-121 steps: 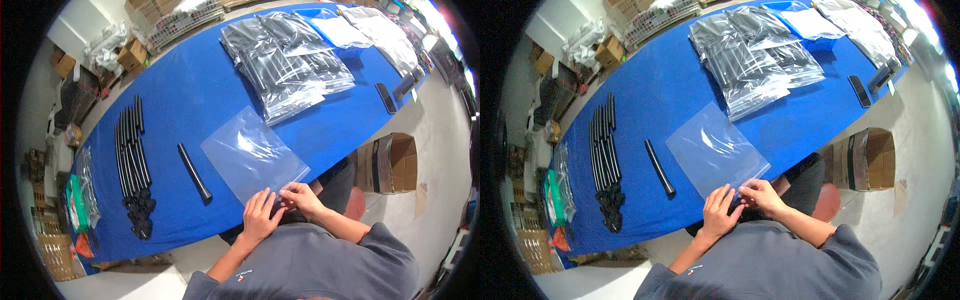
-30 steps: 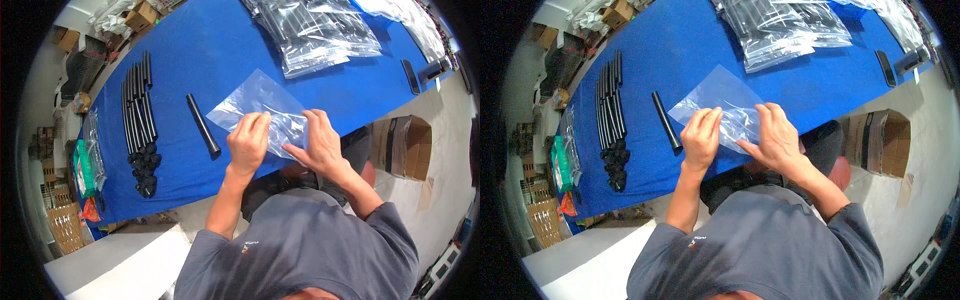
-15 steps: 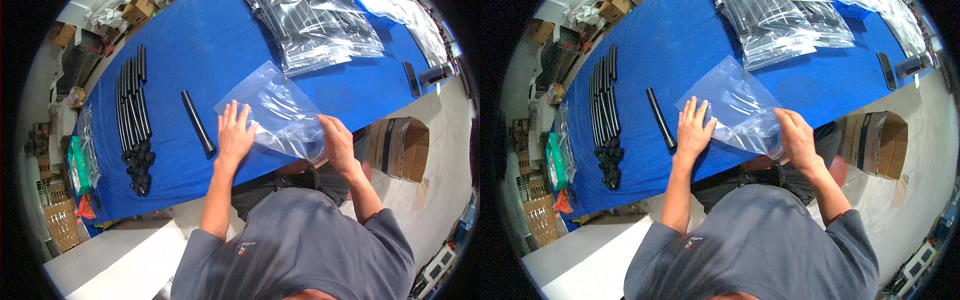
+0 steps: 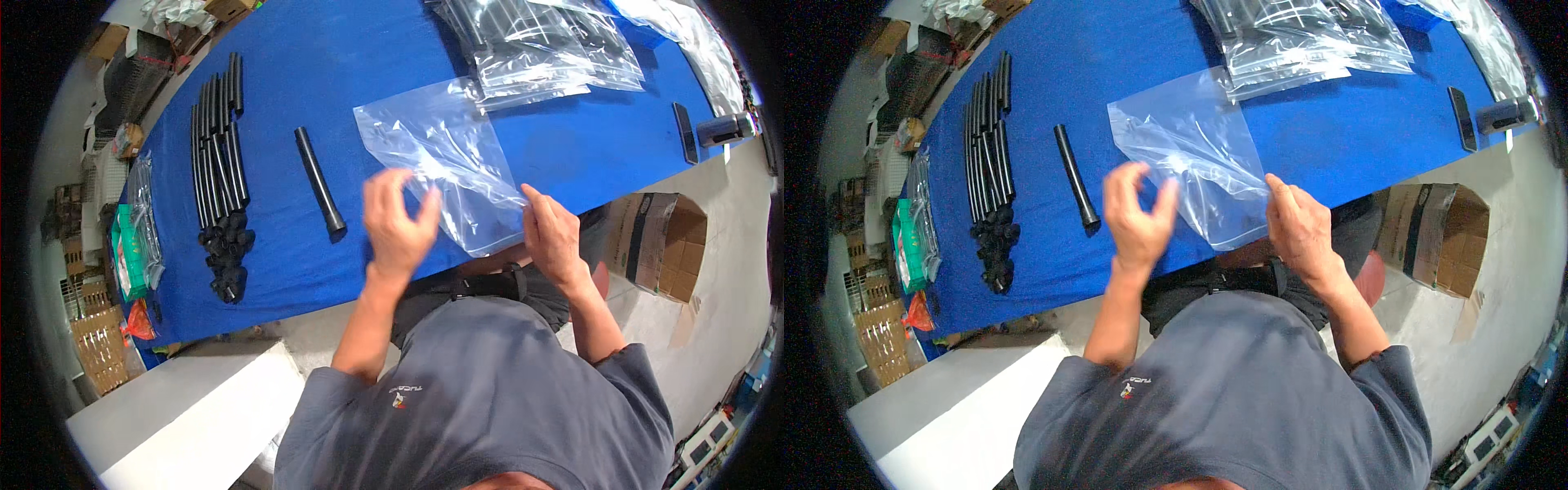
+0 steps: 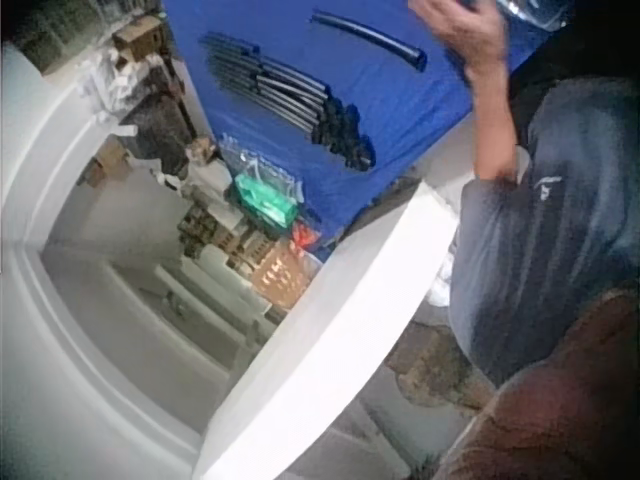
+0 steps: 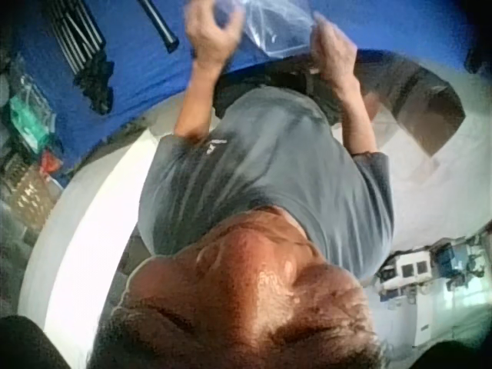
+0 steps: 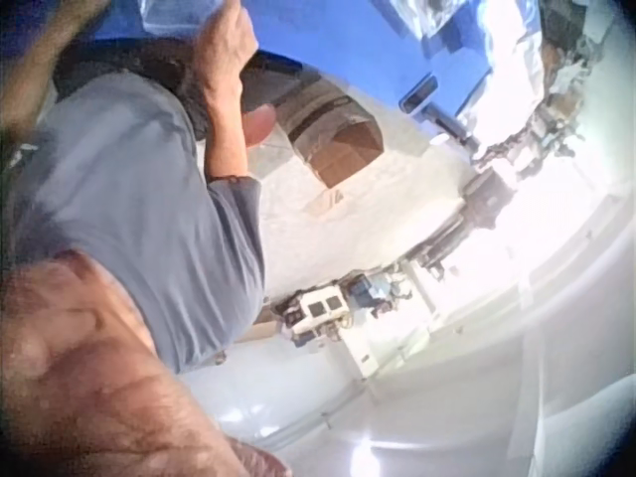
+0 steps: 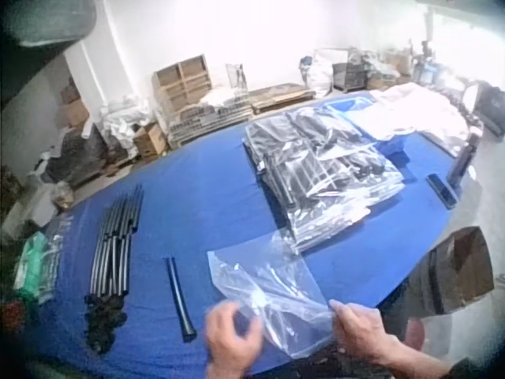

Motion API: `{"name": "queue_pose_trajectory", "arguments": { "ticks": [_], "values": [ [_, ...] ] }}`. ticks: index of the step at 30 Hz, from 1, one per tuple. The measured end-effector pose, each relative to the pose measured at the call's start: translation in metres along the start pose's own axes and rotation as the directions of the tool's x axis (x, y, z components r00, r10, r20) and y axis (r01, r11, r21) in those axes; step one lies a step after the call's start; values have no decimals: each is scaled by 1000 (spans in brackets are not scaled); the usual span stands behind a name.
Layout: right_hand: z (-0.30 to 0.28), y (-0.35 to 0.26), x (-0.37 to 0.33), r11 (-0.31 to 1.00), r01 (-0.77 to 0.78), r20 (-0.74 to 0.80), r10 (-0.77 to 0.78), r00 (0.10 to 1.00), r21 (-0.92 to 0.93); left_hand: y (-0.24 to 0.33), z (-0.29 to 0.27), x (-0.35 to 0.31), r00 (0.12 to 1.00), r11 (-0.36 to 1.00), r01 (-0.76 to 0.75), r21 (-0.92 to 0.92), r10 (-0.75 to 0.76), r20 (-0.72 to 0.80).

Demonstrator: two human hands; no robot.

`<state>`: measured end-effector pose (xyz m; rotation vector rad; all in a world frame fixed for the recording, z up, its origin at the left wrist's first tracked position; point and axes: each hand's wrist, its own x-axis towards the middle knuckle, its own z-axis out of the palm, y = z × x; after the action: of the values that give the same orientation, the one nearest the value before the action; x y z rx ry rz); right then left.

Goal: Packaging black plastic tubes and connector components into clear plastic bags.

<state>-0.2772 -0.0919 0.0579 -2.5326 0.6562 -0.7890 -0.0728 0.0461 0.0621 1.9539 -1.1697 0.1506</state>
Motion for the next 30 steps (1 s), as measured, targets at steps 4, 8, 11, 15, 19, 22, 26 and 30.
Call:
{"name": "queue_pose_trajectory", "arguments": {
  "ticks": [4, 8, 11, 15, 19, 22, 26, 30],
  "values": [
    [6, -26, -2, 997, 46, 145, -56, 988, 68, 19, 10, -23, 999, 997, 48, 53, -49, 18],
    [1, -42, 14, 970, 162, 366, -219, 904, 180, -9, 11, -29, 993, 989, 5, 149, -23, 120],
    [-10, -34, 46, 945, 196, 418, -295, 859, 263, -21, 7, -35, 997, 993, 57, 99, -63, 54],
    [33, -16, 107, 956, 248, 212, -278, 937, 156, -27, 3, -45, 999, 996, 53, 75, -52, -15],
    [126, 15, 142, 914, 397, 241, -367, 899, -88, -29, -8, -51, 997, 991, 75, 112, -76, 7],
    [140, 24, 140, 912, 363, 431, -255, 866, -190, -28, -32, -66, 991, 984, 137, 114, -135, -23],
    [134, 34, 134, 883, 373, 399, -245, 883, -285, -36, -49, -98, 913, 929, 366, 57, -347, -213],
    [132, 39, 139, 873, 391, 417, -252, 873, -292, -47, -61, -122, 814, 838, 544, -43, -540, -216]
  ]
}}
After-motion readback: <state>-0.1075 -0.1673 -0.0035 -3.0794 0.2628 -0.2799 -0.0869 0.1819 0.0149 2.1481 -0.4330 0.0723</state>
